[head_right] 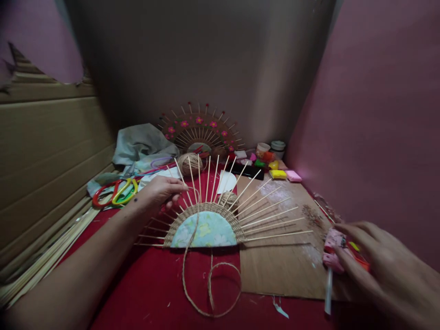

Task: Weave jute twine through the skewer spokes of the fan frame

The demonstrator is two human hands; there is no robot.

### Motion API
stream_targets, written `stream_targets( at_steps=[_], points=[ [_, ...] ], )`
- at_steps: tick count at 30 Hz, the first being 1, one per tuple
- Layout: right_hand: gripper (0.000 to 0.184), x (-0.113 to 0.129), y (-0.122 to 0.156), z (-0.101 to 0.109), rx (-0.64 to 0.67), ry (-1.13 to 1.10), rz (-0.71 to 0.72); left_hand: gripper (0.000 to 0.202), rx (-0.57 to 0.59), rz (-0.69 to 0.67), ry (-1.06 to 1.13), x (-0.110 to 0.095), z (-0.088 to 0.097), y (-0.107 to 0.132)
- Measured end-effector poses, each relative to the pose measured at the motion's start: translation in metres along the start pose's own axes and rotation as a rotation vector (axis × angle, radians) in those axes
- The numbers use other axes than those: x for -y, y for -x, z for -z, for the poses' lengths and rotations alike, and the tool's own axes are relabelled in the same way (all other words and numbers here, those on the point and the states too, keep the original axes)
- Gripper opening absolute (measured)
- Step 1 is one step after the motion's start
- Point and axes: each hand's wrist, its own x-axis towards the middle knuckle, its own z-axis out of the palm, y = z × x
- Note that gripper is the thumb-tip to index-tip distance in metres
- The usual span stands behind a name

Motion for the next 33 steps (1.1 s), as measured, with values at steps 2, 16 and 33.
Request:
stream_targets(
  at_steps=[2,16,33],
  points=[
    [0.019,0.048,-0.016,0.002,0.115,-0.258,0.204,0.015,0.001,-0.006,0.009,-0.001,0.0,0.0],
    [0.021,0.214,-0.085,-0.073,0.262,0.013,0.458,0.015,0.001,-0.014,0.02,-0.005,-0.002,0.005],
    [0.013,0.212,-0.118,-0.088,0.334,-0.475,0.131,0.021,0.016,-0.002,-0.032,-0.007,-0.002,0.005]
  ],
)
